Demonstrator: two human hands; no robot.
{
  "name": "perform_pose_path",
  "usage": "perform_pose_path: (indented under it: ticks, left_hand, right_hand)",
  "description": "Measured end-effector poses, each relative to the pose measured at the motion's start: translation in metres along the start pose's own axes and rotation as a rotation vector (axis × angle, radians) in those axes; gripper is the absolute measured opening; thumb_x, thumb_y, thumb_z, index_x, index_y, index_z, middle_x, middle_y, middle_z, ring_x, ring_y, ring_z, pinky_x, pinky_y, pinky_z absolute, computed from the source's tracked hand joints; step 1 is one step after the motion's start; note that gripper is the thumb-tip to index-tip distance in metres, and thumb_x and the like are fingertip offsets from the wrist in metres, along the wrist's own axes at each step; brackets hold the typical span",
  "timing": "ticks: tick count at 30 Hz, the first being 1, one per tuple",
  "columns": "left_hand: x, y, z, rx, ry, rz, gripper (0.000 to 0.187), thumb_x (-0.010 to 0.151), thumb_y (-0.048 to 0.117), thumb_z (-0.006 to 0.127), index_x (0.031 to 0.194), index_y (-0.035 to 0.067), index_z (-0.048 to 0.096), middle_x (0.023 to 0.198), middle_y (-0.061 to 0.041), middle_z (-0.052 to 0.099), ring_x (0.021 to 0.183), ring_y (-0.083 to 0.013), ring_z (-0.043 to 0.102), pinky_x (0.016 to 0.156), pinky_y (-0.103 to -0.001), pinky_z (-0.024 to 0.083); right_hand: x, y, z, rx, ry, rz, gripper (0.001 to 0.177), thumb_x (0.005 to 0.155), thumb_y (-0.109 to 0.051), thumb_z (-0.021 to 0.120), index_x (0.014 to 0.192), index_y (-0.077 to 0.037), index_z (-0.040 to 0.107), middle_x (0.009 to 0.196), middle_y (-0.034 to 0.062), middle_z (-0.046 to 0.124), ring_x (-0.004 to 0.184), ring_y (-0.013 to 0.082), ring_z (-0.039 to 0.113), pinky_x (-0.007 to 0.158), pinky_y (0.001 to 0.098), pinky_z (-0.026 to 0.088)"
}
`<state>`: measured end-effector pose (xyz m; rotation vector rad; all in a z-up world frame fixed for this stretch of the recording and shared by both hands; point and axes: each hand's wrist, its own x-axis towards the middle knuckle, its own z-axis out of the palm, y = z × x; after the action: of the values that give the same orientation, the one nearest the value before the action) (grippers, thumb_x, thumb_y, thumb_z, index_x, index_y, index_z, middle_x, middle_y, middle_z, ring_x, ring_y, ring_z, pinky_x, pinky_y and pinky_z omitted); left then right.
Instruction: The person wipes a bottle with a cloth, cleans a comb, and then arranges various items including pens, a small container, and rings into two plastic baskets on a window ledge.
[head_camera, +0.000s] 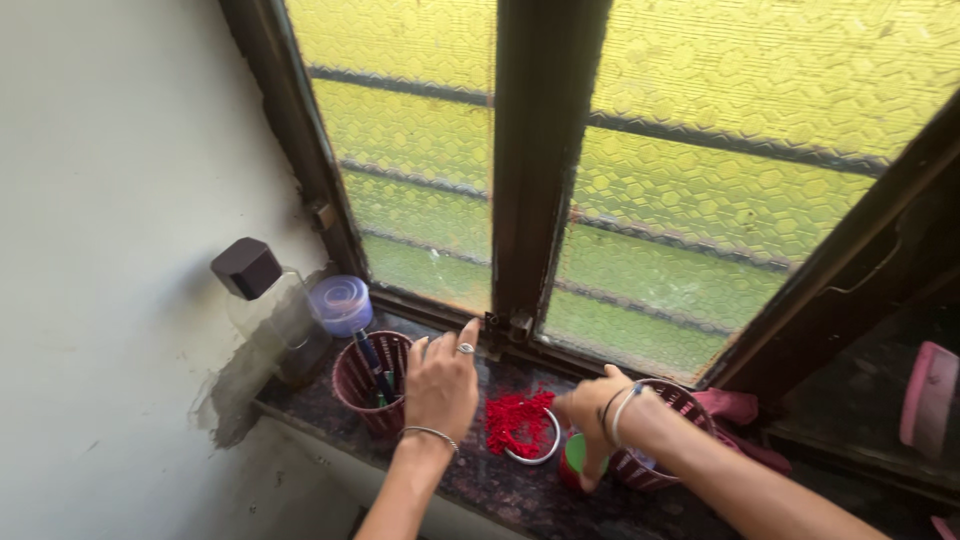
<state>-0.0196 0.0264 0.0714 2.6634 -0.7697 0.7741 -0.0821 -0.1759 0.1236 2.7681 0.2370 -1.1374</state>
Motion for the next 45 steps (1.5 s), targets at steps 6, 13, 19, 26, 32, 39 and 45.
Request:
perform_pose_path:
  ticks: [6, 13, 19, 26, 32, 39, 45]
  left_hand:
    - [0.002, 0.030, -0.001, -0.035, -0.145, 0.021, 0.041, 0.099, 0.015, 0.049, 0.138, 0.015, 0.061, 0.103, -0.006, 0.076, 0.097, -0.0183, 0.070, 0.125, -0.043, 0.026]
    - [-0.012, 0.045, 0.001, -0.308, -0.432, -0.108, 0.044, 0.099, 0.017, 0.057, 0.142, 0.013, 0.054, 0.123, -0.008, 0.066, 0.125, -0.0224, 0.057, 0.129, -0.051, 0.020]
    - [-0.020, 0.052, 0.024, -0.383, -0.175, 0.080, 0.059, 0.082, 0.009, 0.064, 0.140, 0.006, 0.053, 0.129, -0.016, 0.058, 0.129, -0.0321, 0.049, 0.111, -0.056, 0.028]
    - [-0.009, 0.105, 0.028, -0.558, -0.335, 0.231, 0.085, 0.075, 0.018, 0.067, 0.156, 0.004, 0.043, 0.144, -0.017, 0.051, 0.145, -0.0331, 0.040, 0.119, -0.054, 0.032]
    - [-0.007, 0.142, 0.039, -0.548, -0.660, 0.335, 0.143, 0.057, 0.062, 0.088, 0.160, -0.005, 0.016, 0.165, -0.023, 0.026, 0.155, -0.0384, 0.011, 0.110, -0.080, 0.008]
    - [-0.018, 0.155, 0.049, -0.556, -0.602, 0.245, 0.152, 0.048, 0.075, 0.087, 0.160, -0.005, 0.023, 0.161, -0.020, 0.037, 0.155, -0.0326, 0.025, 0.110, -0.084, 0.008]
    - [-0.023, 0.154, 0.053, -0.626, -0.493, 0.225, 0.158, 0.049, 0.072, 0.090, 0.167, -0.002, 0.015, 0.164, -0.019, 0.035, 0.154, -0.0358, 0.023, 0.109, -0.083, 0.008]
  right_hand:
    - [0.026, 0.000, 0.046, -0.080, 0.120, -0.042, 0.104, 0.062, -0.046, 0.094, 0.148, -0.011, 0.047, 0.114, 0.0107, 0.075, 0.118, 0.0297, 0.068, 0.123, 0.0589, 0.020]
    - [0.026, -0.003, 0.044, -0.140, 0.114, -0.014, 0.100, 0.061, -0.043, 0.094, 0.146, -0.013, 0.050, 0.113, 0.0088, 0.076, 0.115, 0.0296, 0.069, 0.126, 0.0637, 0.010]
    - [0.000, 0.030, 0.022, 0.087, 0.375, -0.131, 0.095, 0.064, -0.058, 0.094, 0.139, -0.015, 0.053, 0.122, 0.0152, 0.066, 0.118, 0.0348, 0.062, 0.109, 0.0586, 0.028]
    - [-0.007, 0.100, 0.042, 0.215, 0.247, 0.198, 0.030, 0.077, -0.021, 0.070, 0.098, -0.001, 0.078, 0.099, 0.0222, 0.077, 0.095, 0.0322, 0.077, 0.082, 0.0365, 0.059]
    - [0.091, 0.114, 0.154, 0.222, 0.402, 0.058, 0.047, 0.072, -0.013, 0.078, 0.117, -0.001, 0.069, 0.116, 0.0238, 0.069, 0.110, 0.0358, 0.067, 0.091, 0.0408, 0.056]
    - [0.083, 0.100, 0.160, 0.302, 0.371, 0.178, 0.037, 0.083, -0.019, 0.068, 0.118, -0.008, 0.068, 0.118, 0.0182, 0.071, 0.111, 0.0312, 0.070, 0.092, 0.0409, 0.056]
    - [0.025, 0.085, 0.092, 0.173, 0.302, 0.288, 0.032, 0.080, -0.018, 0.072, 0.111, -0.010, 0.073, 0.113, 0.0164, 0.072, 0.108, 0.0323, 0.070, 0.091, 0.0417, 0.058]
